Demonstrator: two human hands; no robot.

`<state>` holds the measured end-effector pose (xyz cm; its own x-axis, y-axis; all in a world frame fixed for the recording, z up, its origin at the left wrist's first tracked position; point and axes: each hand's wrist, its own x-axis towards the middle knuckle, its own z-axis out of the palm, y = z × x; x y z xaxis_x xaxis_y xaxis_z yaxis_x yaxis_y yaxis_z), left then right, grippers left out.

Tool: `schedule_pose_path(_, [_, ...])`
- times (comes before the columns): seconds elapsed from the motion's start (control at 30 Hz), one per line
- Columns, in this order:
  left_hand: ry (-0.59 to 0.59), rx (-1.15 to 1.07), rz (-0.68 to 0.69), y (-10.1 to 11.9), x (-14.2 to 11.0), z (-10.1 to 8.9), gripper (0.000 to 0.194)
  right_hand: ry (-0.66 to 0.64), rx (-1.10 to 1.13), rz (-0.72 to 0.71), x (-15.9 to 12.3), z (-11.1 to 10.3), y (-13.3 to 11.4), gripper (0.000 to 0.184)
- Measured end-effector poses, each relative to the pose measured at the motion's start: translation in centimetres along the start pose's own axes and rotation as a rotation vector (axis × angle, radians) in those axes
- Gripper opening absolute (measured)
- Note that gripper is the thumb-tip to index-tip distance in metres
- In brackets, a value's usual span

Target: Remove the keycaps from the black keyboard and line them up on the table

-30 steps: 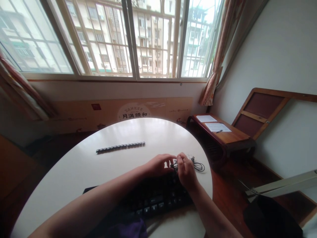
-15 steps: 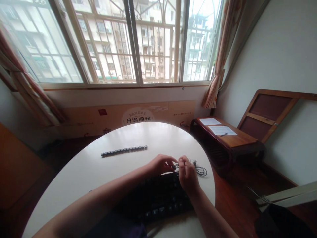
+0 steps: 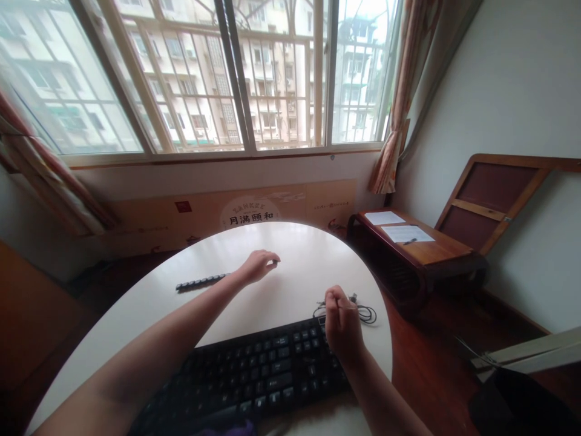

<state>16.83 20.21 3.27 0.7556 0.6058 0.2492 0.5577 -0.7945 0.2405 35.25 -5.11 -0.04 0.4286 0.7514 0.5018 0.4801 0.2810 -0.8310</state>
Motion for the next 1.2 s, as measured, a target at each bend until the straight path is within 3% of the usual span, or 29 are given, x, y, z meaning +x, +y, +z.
schedule_pose_path(0.2, [-0.062,0.09,0.019,-1.7,-0.9,0.9,0.019,-0.033,0.006,-0.025,0.2,-0.1,-0.3,0.03])
schedule_pose_path(0.37, [-0.041,0.104,-0.041,-2.5,-1.3,1.2,0.022,-0.031,-0.043,-0.077,0.3,-0.1,-0.6,0.029])
schedule_pose_path(0.87, [-0.036,0.074,-0.095,-3.3,-1.5,1.3,0.029,0.004,-0.016,-0.068,0.0,-0.1,-0.4,0.029])
schedule_pose_path(0.97, [-0.019,0.078,-0.065,-2.4,-1.7,0.5,0.033,0.027,0.001,-0.042,-0.1,-0.1,-0.2,0.029])
schedule_pose_path(1.03, [0.052,0.083,-0.013,-1.2,-2.2,-0.6,0.036,0.084,0.043,-0.013,-0.1,-0.1,0.0,0.029])
schedule_pose_path(1.2, [0.347,0.059,0.158,2.3,-6.4,-6.0,0.027,0.212,0.133,0.022,0.0,-0.6,-1.4,0.029])
